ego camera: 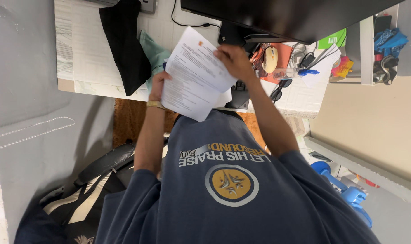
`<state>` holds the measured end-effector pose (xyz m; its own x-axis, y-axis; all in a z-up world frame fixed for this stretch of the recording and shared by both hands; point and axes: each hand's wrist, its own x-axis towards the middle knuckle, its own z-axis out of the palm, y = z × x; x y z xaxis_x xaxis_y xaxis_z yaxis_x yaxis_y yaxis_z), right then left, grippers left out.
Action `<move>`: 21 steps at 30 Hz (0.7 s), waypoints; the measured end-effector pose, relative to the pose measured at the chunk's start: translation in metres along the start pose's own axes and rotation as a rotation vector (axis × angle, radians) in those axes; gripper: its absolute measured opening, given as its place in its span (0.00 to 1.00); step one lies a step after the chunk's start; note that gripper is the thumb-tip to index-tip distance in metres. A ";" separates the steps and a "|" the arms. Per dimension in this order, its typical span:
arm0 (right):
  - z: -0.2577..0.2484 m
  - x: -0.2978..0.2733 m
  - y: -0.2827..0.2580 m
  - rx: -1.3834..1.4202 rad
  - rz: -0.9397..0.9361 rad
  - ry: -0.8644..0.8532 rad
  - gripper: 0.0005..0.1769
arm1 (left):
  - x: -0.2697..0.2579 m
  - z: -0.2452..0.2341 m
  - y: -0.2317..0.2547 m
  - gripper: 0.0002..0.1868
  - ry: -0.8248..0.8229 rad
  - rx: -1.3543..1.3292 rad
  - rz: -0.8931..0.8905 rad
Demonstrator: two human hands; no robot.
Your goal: The person picks up and flips through several documents, a yellow notebook, and a small blue book on a desk, arranging them into different stacks.
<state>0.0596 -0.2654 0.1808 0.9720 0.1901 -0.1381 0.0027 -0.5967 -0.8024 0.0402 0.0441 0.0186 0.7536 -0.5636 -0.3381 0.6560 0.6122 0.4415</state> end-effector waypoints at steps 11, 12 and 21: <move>0.033 0.068 -0.038 -0.051 -0.399 -0.082 0.12 | -0.019 0.050 0.081 0.27 0.120 0.606 -0.202; 0.042 0.069 -0.034 -0.023 -0.359 -0.056 0.13 | -0.023 0.056 0.077 0.26 0.232 0.718 -0.176; 0.075 -0.035 0.142 -0.309 0.263 0.366 0.33 | -0.092 0.045 0.025 0.25 0.555 0.814 0.014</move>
<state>0.0082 -0.2982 0.0281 0.9673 -0.2475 -0.0558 -0.2364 -0.7994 -0.5523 -0.0142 0.0862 0.0981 0.8106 -0.0914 -0.5785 0.5744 -0.0688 0.8157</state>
